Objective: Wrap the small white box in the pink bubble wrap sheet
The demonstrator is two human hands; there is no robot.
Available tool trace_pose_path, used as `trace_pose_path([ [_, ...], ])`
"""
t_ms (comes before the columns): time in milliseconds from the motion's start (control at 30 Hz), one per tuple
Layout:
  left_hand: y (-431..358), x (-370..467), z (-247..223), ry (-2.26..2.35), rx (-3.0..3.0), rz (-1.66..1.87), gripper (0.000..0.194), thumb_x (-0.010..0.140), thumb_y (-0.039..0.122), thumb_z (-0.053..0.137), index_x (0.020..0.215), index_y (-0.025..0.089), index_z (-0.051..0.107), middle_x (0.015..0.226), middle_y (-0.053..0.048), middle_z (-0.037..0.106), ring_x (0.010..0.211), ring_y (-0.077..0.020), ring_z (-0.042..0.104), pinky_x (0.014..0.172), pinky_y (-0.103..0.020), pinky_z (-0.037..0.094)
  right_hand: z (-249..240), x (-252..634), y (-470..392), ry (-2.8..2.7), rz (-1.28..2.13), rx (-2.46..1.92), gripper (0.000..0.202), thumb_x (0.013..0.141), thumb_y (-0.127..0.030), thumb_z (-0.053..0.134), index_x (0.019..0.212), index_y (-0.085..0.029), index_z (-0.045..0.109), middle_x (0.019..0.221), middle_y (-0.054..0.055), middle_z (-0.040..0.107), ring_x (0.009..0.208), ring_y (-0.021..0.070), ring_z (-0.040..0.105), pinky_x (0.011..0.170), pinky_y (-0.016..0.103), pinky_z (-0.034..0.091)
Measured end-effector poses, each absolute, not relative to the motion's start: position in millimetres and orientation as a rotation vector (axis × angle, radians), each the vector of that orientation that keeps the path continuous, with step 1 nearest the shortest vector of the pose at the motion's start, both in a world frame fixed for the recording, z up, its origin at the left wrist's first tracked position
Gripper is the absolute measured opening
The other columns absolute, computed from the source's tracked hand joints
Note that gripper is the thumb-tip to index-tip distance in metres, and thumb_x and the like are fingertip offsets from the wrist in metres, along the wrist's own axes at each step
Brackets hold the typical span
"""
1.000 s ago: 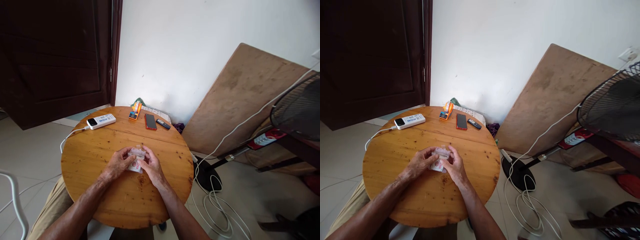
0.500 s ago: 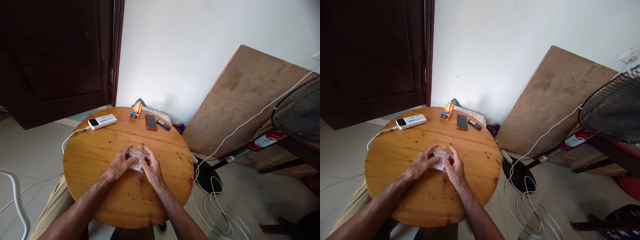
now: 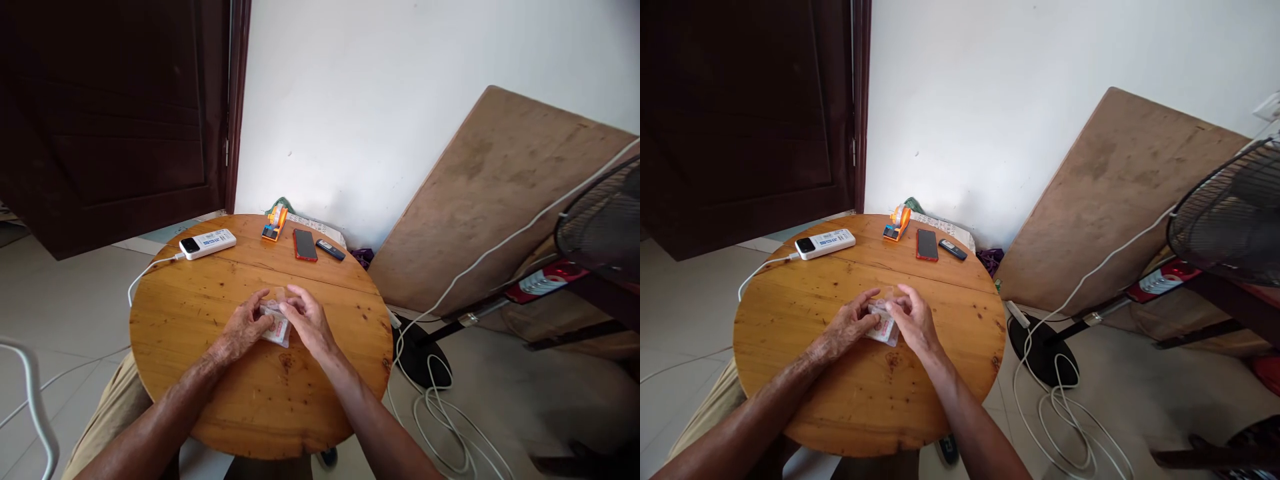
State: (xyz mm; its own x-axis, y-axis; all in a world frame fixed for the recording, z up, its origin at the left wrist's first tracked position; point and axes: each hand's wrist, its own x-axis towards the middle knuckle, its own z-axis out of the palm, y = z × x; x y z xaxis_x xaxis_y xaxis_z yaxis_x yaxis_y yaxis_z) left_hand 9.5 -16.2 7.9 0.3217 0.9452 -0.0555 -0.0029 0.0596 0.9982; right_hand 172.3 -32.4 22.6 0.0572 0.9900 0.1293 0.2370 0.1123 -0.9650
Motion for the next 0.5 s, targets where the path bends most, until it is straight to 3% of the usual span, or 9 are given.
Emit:
trace_pose_path([
  [233, -17.1, 8.2, 9.7, 0.975, 1.292, 0.927, 0.081, 0.067, 0.033, 0.060, 0.141, 0.008, 0.041, 0.098, -0.007, 0.070, 0.089, -0.0214, 0.063, 0.080, -0.033, 0.050, 30.6, 168.1, -6.7, -1.228, 1.018, -1.230, 0.031, 0.069, -0.030, 0.073, 0.097, -0.019, 0.067, 0.081, 0.001, 0.070, 0.071, 0.0155, 0.065, 0.068, 0.028, 0.051],
  [500, -16.3, 9.6, -1.2, 0.978, 1.306, 0.972, 0.075, 0.070, 0.033, 0.060, 0.140, 0.011, 0.042, 0.104, -0.008, 0.067, 0.097, -0.0225, 0.062, 0.083, -0.034, 0.051, 29.1, 168.8, -8.3, -1.205, 0.989, -1.102, 0.022, 0.072, -0.029, 0.069, 0.092, -0.022, 0.062, 0.070, -0.002, 0.065, 0.059, 0.0132, 0.060, 0.056, 0.026, 0.052],
])
